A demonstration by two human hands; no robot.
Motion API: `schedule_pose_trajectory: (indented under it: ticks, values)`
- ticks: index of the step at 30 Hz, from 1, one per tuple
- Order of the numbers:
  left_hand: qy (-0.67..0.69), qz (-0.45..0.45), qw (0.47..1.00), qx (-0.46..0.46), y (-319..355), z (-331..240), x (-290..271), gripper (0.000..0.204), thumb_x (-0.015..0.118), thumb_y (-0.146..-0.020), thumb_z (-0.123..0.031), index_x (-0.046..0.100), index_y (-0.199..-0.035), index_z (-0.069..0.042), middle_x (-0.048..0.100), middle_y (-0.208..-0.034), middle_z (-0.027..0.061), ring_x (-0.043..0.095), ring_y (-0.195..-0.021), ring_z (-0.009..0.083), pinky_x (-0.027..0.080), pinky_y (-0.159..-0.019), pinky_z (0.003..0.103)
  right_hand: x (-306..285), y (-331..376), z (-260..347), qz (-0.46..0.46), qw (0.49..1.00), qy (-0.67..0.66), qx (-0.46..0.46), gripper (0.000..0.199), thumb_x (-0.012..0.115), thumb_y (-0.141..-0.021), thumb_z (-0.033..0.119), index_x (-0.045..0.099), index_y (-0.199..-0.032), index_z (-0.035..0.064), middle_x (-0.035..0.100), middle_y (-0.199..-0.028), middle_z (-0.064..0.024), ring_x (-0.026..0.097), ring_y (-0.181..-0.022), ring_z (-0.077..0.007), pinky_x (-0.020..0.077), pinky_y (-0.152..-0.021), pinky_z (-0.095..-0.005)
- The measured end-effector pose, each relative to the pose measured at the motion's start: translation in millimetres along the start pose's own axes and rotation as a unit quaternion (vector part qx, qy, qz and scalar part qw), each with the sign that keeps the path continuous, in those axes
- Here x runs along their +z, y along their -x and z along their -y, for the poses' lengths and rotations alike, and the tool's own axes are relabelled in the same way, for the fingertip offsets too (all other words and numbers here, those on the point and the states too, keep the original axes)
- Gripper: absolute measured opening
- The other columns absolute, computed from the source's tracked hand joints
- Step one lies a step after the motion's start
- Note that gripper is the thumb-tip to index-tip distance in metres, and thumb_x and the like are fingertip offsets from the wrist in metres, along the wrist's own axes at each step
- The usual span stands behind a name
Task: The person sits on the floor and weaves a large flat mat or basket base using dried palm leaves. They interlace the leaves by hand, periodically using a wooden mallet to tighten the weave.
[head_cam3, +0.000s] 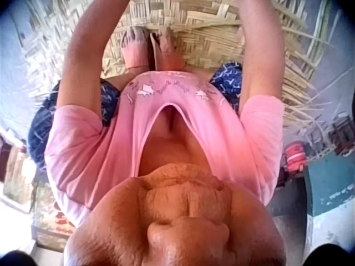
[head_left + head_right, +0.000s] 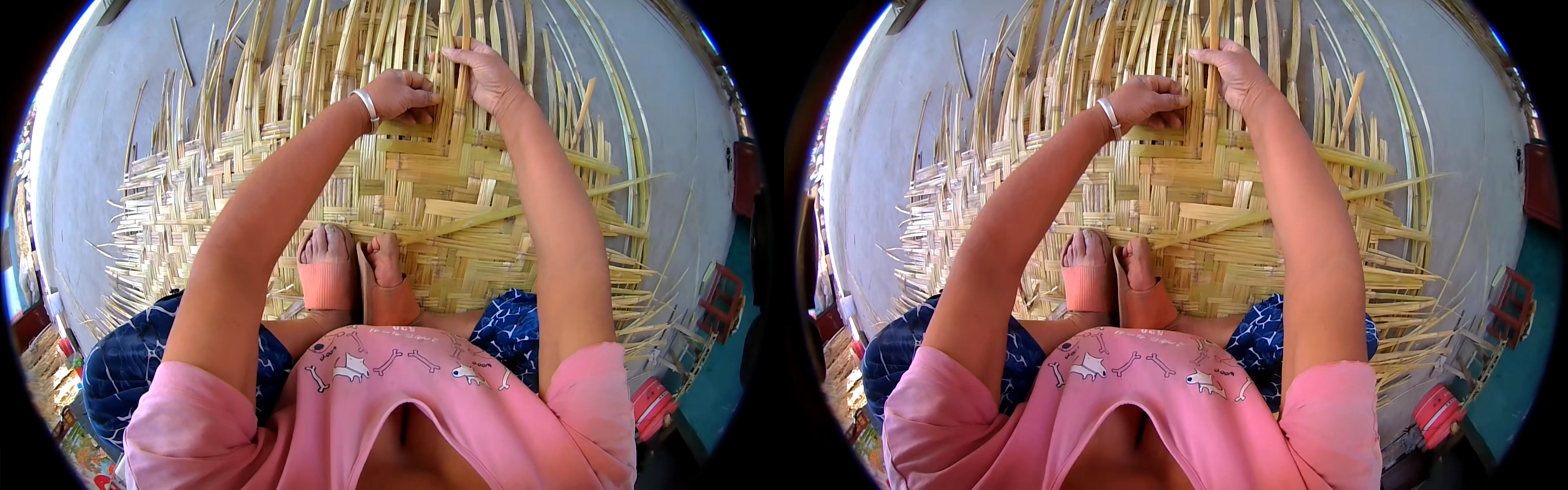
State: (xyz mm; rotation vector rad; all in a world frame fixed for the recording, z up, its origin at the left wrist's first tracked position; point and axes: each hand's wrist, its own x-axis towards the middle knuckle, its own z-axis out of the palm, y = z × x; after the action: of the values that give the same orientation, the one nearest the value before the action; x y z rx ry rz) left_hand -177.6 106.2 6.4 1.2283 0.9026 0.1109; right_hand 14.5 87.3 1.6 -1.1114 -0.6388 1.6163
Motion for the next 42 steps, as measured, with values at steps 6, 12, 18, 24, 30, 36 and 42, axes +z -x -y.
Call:
schedule_pose_trajectory:
  ticks: [6,12,18,24,30,36,42]
  values:
    - [-0.158,-0.003,0.987,0.023,6.6,-2.3,9.4,0.019,0.065,-0.085,-0.020,0.062,-0.089,-0.001,0.067,-0.080,0.0062,0.066,-0.066,0.0123,0.053,-0.057,0.024,-0.3,9.3,4.8,-0.034,0.993,0.114,-0.019,0.028,0.063,-0.086,0.016,0.055,-0.110,0.0036,0.064,-0.104,-0.0095,0.062,-0.095,-0.0176,0.0483,-0.088,-0.0338]
    - [-0.426,-0.150,0.891,0.046,-9.1,2.5,31.6,0.020,0.060,-0.081,-0.020,0.065,-0.089,-0.002,0.067,-0.082,0.0129,0.066,-0.074,0.0235,0.053,-0.068,0.034,-13.4,12.5,2.7,-0.046,0.964,0.261,-0.005,0.041,0.067,-0.084,0.024,0.054,-0.116,0.0024,0.062,-0.102,-0.0049,0.056,-0.098,-0.0109,0.0470,-0.080,-0.0288]
    - [-0.544,-0.197,0.813,0.067,-0.7,-11.7,60.4,0.023,0.058,-0.079,-0.019,0.063,-0.096,-0.004,0.067,-0.083,0.0152,0.066,-0.077,0.0295,0.053,-0.072,0.037,-7.7,52.9,-8.7,-0.095,0.907,0.409,-0.011,0.054,0.064,-0.083,0.017,0.045,-0.128,-0.0058,0.064,-0.103,-0.0142,0.062,-0.089,-0.0199,0.0493,-0.076,-0.0330]
    - [-0.280,-0.152,0.947,0.044,-6.6,8.3,32.6,0.024,0.060,-0.083,-0.018,0.062,-0.098,0.002,0.067,-0.075,0.0111,0.066,-0.059,0.0147,0.055,-0.058,0.027,4.9,96.7,-10.5,-0.081,0.751,0.651,-0.074,0.040,0.060,-0.086,0.019,0.052,-0.121,0.0008,0.066,-0.101,-0.0144,0.063,-0.089,-0.0275,0.0503,-0.078,-0.0392]
    - [-0.448,-0.257,0.836,0.186,38.4,22.0,27.0,0.032,0.055,-0.090,-0.024,0.058,-0.112,-0.001,0.064,-0.098,0.0125,0.062,-0.095,0.0223,0.050,-0.084,0.037,-4.0,119.7,-6.5,-0.054,0.568,0.815,-0.101,0.026,0.057,-0.088,0.031,0.058,-0.096,0.0059,0.063,-0.092,-0.0125,0.062,-0.088,-0.0296,0.0494,-0.078,-0.0444]
    - [-0.657,-0.226,0.673,0.253,74.8,82.4,14.2,0.049,0.053,-0.089,-0.034,0.047,-0.131,-0.007,0.043,-0.136,0.0070,0.037,-0.128,0.0248,0.028,-0.106,0.040,-3.0,105.9,-6.9,-0.035,0.570,0.819,-0.064,0.029,0.057,-0.088,0.036,0.060,-0.094,0.0073,0.064,-0.091,-0.0108,0.062,-0.088,-0.0279,0.0505,-0.076,-0.0432]
    - [-0.670,-0.220,0.664,0.248,74.9,81.9,18.1,0.048,0.052,-0.090,-0.033,0.049,-0.129,-0.007,0.046,-0.132,0.0081,0.039,-0.126,0.0248,0.030,-0.103,0.040,16.5,103.9,5.1,0.000,0.578,0.816,0.021,0.025,0.057,-0.088,0.033,0.062,-0.098,0.0107,0.066,-0.093,-0.0094,0.063,-0.088,-0.0278,0.0514,-0.073,-0.0429]
